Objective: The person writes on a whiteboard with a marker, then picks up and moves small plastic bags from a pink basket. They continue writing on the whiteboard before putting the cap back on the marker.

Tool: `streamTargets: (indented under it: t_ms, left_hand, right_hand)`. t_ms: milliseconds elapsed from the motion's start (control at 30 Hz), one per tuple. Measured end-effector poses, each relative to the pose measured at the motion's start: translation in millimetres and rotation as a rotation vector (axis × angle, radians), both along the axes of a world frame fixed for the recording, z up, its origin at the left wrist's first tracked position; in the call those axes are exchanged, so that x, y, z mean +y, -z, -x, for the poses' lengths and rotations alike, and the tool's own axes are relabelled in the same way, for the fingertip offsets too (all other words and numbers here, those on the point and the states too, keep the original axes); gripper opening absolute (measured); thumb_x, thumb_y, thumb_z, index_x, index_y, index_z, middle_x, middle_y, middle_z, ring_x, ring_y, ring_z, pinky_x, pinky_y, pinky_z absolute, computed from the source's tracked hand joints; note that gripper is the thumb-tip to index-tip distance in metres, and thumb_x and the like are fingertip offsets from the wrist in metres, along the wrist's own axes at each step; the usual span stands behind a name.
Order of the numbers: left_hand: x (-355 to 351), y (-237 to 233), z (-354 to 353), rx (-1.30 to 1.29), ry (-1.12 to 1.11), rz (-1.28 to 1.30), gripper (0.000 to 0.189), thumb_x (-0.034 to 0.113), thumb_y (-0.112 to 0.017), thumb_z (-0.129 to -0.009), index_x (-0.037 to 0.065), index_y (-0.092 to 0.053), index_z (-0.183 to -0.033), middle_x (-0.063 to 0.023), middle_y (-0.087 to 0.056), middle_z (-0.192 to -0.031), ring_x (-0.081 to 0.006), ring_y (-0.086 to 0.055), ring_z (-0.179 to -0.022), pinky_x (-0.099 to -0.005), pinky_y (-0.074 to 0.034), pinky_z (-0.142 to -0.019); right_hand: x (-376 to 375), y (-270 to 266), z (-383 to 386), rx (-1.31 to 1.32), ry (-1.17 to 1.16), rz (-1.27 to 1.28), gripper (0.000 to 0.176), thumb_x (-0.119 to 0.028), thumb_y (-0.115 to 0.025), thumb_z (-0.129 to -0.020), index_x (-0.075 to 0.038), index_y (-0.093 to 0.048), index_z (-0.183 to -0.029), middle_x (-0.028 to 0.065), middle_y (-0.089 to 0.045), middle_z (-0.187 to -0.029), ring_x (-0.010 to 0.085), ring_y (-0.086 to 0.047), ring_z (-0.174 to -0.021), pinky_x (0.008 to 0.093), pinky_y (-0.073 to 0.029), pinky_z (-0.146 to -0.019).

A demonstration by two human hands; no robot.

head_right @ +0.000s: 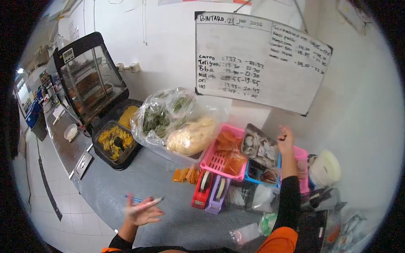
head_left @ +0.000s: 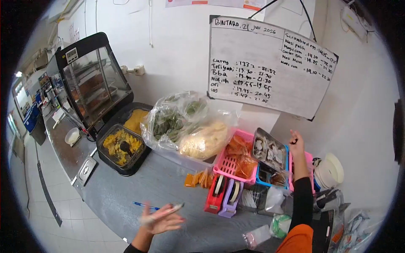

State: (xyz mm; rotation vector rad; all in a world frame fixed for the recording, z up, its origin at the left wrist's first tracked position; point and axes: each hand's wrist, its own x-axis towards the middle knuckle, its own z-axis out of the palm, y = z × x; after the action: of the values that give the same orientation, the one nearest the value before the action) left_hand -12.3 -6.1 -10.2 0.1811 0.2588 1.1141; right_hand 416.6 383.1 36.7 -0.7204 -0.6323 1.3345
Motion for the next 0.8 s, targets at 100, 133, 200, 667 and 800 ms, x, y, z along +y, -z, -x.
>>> streamTargets:
  t_ms: [100,133,200,667,800]
  left_hand:
    - [-11.8,6.6,14.8,-0.461,-0.294,-0.302,0.09,0.071,-0.035,-0.061,0.0,-0.024,-0.115,-0.0252,-0.023,-0.121,-0.0416,-0.021,-0.112,-0.049,-0.029,-0.087]
    - [-18.0,6.7,17.6,-0.379,-0.419,-0.349,0.087,0.068,-0.036,-0.063,0.001,-0.025,-0.115,-0.0233,-0.026,-0.121,-0.0388,-0.021,-0.113,-0.0476,-0.027,-0.088]
    - [-31.0,14.0,26.3,-0.274,-0.57,-0.414,0.083,0.066,-0.037,-0.064,0.002,-0.026,-0.116,-0.0214,-0.029,-0.12,-0.036,-0.022,-0.114,-0.0462,-0.026,-0.09]
    - [45.0,-18.6,13.1,0.718,-0.803,-0.189,0.042,0.041,-0.042,-0.077,0.004,-0.045,-0.096,-0.0067,-0.048,-0.088,-0.0143,-0.046,-0.076,-0.0254,-0.037,-0.068]
    - [118.4,-43.7,-27.8,0.723,-0.574,-0.499,0.027,0.025,-0.048,-0.074,0.003,-0.045,-0.09,-0.0055,-0.045,-0.087,-0.013,-0.044,-0.076,-0.0251,-0.036,-0.069]
  right_hand:
    - [70.6,22.8,-43.2,-0.08,0.167,0.026,0.026,-0.02,-0.043,-0.077,-0.008,-0.043,-0.1,0.0098,-0.049,-0.098,0.0087,-0.034,-0.047,0.0194,-0.028,-0.042]
    - [81.0,20.8,-43.9,0.027,0.213,0.05,0.029,-0.026,-0.047,-0.074,-0.008,-0.042,-0.097,0.0116,-0.049,-0.098,0.0086,-0.033,-0.046,0.0196,-0.03,-0.044]
    - [110.4,19.6,-48.1,0.205,0.226,0.096,0.037,-0.035,-0.051,-0.07,-0.008,-0.041,-0.092,0.0108,-0.049,-0.089,0.0093,-0.033,-0.046,0.0202,-0.032,-0.046]
    - [7.9,0.1,-46.5,0.432,0.024,-0.341,0.036,-0.034,-0.056,-0.07,-0.004,-0.045,-0.087,0.0047,-0.046,-0.069,0.0093,-0.034,-0.048,0.0194,-0.027,-0.041]
    - [-56.7,-8.1,-80.0,0.237,0.017,-0.381,0.027,-0.028,-0.051,-0.076,-0.004,-0.045,-0.088,0.0046,-0.047,-0.067,0.009,-0.036,-0.047,0.0186,-0.028,-0.041]
